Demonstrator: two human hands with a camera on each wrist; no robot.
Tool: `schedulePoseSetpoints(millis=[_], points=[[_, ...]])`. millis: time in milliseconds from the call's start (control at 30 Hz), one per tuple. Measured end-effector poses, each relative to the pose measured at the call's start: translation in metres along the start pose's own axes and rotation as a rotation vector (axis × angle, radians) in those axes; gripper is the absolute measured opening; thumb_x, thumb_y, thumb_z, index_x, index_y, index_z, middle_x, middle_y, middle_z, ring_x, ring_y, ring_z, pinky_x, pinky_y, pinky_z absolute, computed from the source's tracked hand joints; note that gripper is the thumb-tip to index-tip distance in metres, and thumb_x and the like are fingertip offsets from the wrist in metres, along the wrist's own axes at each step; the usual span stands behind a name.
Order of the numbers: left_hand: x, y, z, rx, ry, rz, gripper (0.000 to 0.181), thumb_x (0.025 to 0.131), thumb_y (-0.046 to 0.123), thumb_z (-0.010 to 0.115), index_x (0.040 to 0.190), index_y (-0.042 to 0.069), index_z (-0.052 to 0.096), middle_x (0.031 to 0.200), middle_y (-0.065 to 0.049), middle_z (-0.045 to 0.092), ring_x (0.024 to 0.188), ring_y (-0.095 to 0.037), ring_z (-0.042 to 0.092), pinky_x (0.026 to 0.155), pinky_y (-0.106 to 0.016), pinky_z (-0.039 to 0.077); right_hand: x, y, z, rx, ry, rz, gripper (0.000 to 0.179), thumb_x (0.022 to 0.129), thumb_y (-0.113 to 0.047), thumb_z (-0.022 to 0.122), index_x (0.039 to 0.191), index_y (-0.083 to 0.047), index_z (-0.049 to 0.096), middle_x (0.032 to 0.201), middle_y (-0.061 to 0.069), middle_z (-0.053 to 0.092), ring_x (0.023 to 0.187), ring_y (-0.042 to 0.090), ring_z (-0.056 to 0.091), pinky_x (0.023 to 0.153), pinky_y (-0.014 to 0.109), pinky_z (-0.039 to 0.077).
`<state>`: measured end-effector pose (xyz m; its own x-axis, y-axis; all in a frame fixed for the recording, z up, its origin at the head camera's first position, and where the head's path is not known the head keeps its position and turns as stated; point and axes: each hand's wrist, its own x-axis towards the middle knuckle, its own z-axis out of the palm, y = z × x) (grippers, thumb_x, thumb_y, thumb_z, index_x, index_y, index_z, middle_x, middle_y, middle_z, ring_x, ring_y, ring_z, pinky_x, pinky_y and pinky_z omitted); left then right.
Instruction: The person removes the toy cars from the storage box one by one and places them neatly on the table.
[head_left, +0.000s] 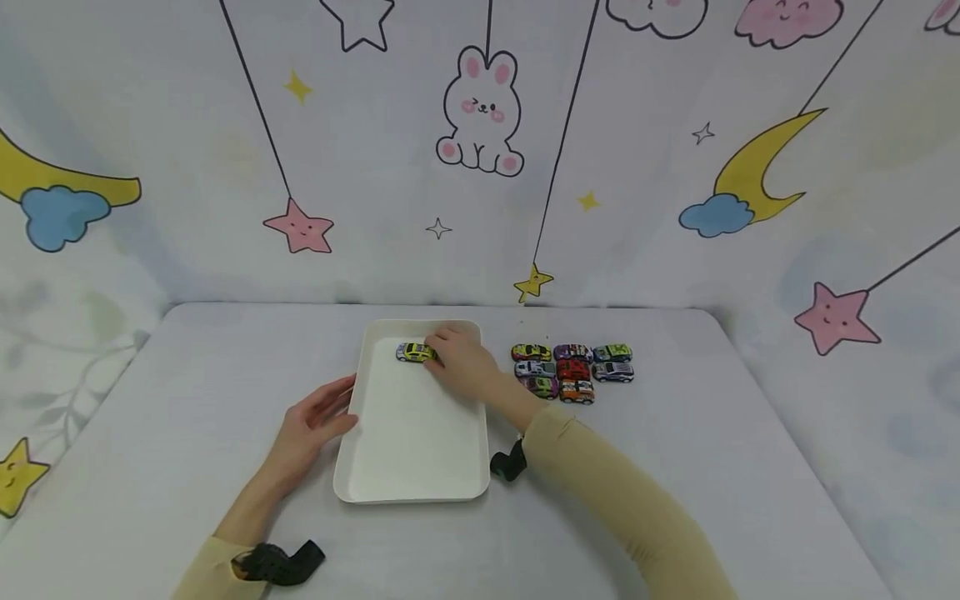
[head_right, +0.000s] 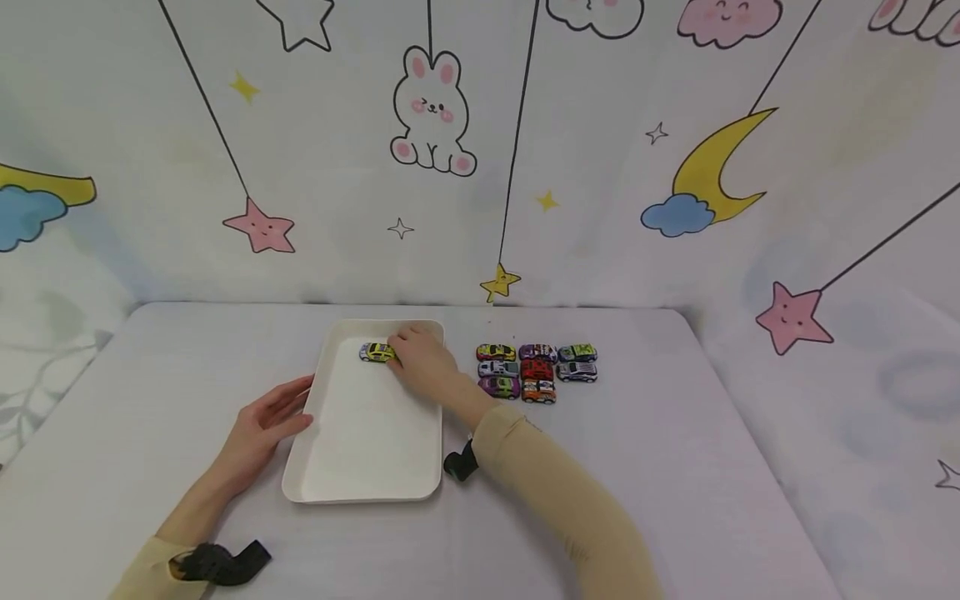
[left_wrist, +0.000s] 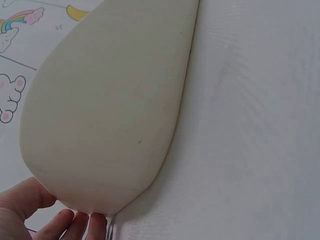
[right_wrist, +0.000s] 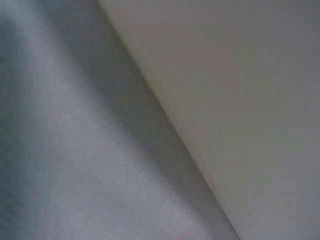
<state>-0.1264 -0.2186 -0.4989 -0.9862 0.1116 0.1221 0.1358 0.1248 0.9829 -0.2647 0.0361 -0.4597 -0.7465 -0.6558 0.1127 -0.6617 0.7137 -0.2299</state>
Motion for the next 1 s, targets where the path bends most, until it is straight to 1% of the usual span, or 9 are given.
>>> schedulePoseSetpoints(millis=[200, 367, 600, 733, 833, 933, 1000], points=[[0.001, -0.001, 0.000, -0.007, 0.002, 0.011, 0.059, 0.094, 0.005, 0.067, 0.148, -0.003, 0.042, 0.152, -0.028, 0.041, 0.132, -0.002, 0.050, 0.103, -0.011, 0.044, -0.001, -0.002, -0.002, -0.028, 0.015, 0.008, 0.031, 0.101, -0.028, 0.061, 0.126, -0.010, 0.065, 0.123, 0.005, 0.065, 0.123, 0.021, 0.056, 0.104, 0.034, 0.050], [0.000, 0.000, -0.001, -0.009, 0.011, 0.000, 0.060, 0.094, 0.004, 0.068, 0.148, -0.003, 0.042, 0.152, -0.028, 0.041, 0.131, -0.001, 0.051, 0.103, -0.011, 0.044, -0.001, -0.004, -0.003, -0.013, 0.016, 0.004, 0.032, 0.100, -0.026, 0.062, 0.127, -0.008, 0.065, 0.123, 0.007, 0.065, 0.120, 0.023, 0.057, 0.103, 0.035, 0.051], [0.001, 0.000, 0.001, -0.005, -0.001, -0.007, 0.060, 0.095, 0.005, 0.067, 0.148, -0.003, 0.042, 0.153, -0.027, 0.040, 0.130, 0.000, 0.050, 0.103, -0.010, 0.044, -0.001, -0.001, -0.001, -0.005, 0.054, 0.011, 0.034, 0.101, -0.024, 0.062, 0.129, -0.006, 0.065, 0.129, 0.007, 0.064, 0.127, 0.024, 0.055, 0.113, 0.035, 0.043], [0.002, 0.000, 0.002, 0.004, 0.002, -0.006, 0.060, 0.095, 0.006, 0.067, 0.148, -0.003, 0.042, 0.152, -0.027, 0.041, 0.130, 0.000, 0.050, 0.102, -0.010, 0.044, -0.003, 0.001, -0.005, 0.021, 0.068, -0.002, 0.034, 0.100, -0.023, 0.063, 0.130, -0.006, 0.064, 0.130, 0.008, 0.064, 0.128, 0.025, 0.055, 0.114, 0.037, 0.042], [0.002, 0.000, 0.002, 0.018, 0.007, -0.005, 0.060, 0.095, 0.007, 0.068, 0.148, -0.002, 0.042, 0.152, -0.026, 0.041, 0.130, 0.002, 0.050, 0.102, -0.009, 0.043, -0.005, 0.004, -0.008, 0.031, 0.078, -0.008, 0.035, 0.101, -0.023, 0.062, 0.131, -0.008, 0.064, 0.131, 0.008, 0.064, 0.126, 0.024, 0.056, 0.112, 0.036, 0.044], [0.001, -0.001, 0.001, 0.018, 0.007, -0.005, 0.060, 0.095, 0.007, 0.067, 0.148, -0.002, 0.042, 0.153, -0.026, 0.041, 0.129, 0.003, 0.050, 0.102, -0.009, 0.043, -0.010, 0.008, -0.011, 0.044, 0.114, -0.036, 0.034, 0.101, -0.023, 0.062, 0.132, -0.008, 0.063, 0.130, 0.006, 0.064, 0.123, 0.022, 0.056, 0.110, 0.034, 0.046], [0.000, -0.001, -0.001, 0.017, 0.006, 0.000, 0.059, 0.095, 0.006, 0.067, 0.148, -0.002, 0.041, 0.153, -0.027, 0.040, 0.129, 0.003, 0.050, 0.102, -0.009, 0.043, -0.015, 0.011, -0.012, 0.072, 0.158, -0.071, 0.034, 0.100, -0.021, 0.062, 0.131, -0.007, 0.064, 0.128, 0.006, 0.065, 0.121, 0.022, 0.056, 0.108, 0.033, 0.047]])
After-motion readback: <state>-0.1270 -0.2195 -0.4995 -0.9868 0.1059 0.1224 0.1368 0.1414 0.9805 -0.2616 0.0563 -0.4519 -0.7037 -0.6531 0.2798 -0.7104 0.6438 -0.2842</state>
